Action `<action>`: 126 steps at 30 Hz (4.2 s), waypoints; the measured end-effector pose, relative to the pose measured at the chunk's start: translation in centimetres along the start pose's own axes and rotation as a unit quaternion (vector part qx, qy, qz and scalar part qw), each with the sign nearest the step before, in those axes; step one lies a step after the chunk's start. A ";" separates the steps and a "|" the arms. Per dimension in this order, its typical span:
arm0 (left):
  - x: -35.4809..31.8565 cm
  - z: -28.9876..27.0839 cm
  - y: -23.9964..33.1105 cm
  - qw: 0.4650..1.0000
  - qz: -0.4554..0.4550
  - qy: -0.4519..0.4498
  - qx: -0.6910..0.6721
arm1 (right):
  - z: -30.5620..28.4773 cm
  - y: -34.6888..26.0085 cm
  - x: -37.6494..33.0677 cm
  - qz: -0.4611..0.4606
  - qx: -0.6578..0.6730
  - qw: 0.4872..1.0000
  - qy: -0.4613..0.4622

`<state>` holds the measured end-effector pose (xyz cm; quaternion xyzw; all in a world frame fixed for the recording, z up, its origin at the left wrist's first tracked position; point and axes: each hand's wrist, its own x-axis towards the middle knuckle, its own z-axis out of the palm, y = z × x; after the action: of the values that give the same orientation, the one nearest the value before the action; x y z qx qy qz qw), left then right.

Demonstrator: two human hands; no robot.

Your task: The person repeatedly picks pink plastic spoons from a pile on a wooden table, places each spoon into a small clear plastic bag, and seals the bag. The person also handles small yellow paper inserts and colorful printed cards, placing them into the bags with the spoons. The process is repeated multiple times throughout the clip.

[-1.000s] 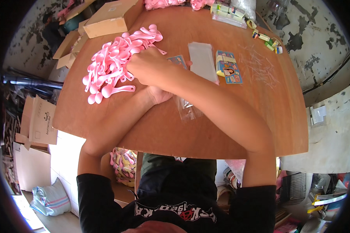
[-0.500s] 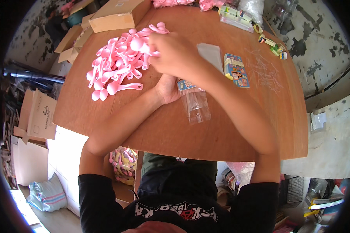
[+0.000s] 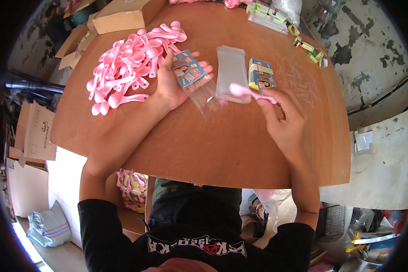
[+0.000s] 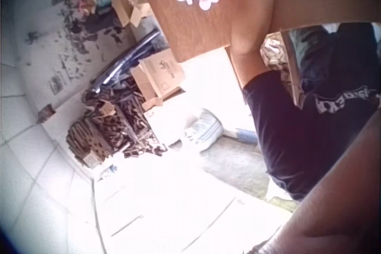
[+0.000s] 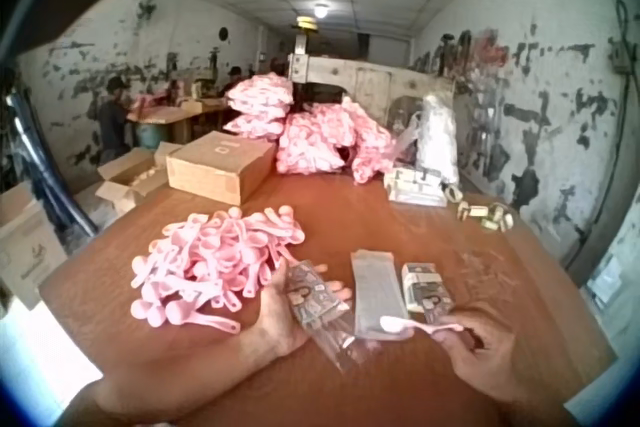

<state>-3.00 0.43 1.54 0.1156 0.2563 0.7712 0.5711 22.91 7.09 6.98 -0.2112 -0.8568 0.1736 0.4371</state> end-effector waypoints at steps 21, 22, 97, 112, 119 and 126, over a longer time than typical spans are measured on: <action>-1.2 0.6 -0.5 1.000 -0.017 -0.007 -0.024 | 0.5 -0.4 -2.3 -0.363 0.001 0.928 -0.086; -1.3 0.6 -0.6 1.000 -0.016 -0.007 -0.025 | 0.6 -0.4 -2.3 -0.364 0.002 0.928 -0.086; -5.6 3.0 -2.7 0.837 0.305 -0.245 0.383 | -3.3 -6.8 8.0 0.060 0.192 0.968 -0.147; -6.3 3.9 -3.3 0.910 0.058 -0.160 0.379 | 1.8 -1.0 3.3 0.065 0.199 0.972 -0.106; -6.9 4.6 -3.4 0.847 0.095 -0.150 0.501 | 1.3 -1.4 2.0 -0.161 -0.060 0.983 -0.058; -7.6 4.8 -3.1 0.790 0.090 -0.181 0.578 | 2.4 -1.4 1.1 -0.208 -0.120 0.968 -0.066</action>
<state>4.28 -4.74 4.79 0.5845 0.5347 0.4914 0.3619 20.11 6.22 7.06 -0.0671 -0.9236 -0.0120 0.3773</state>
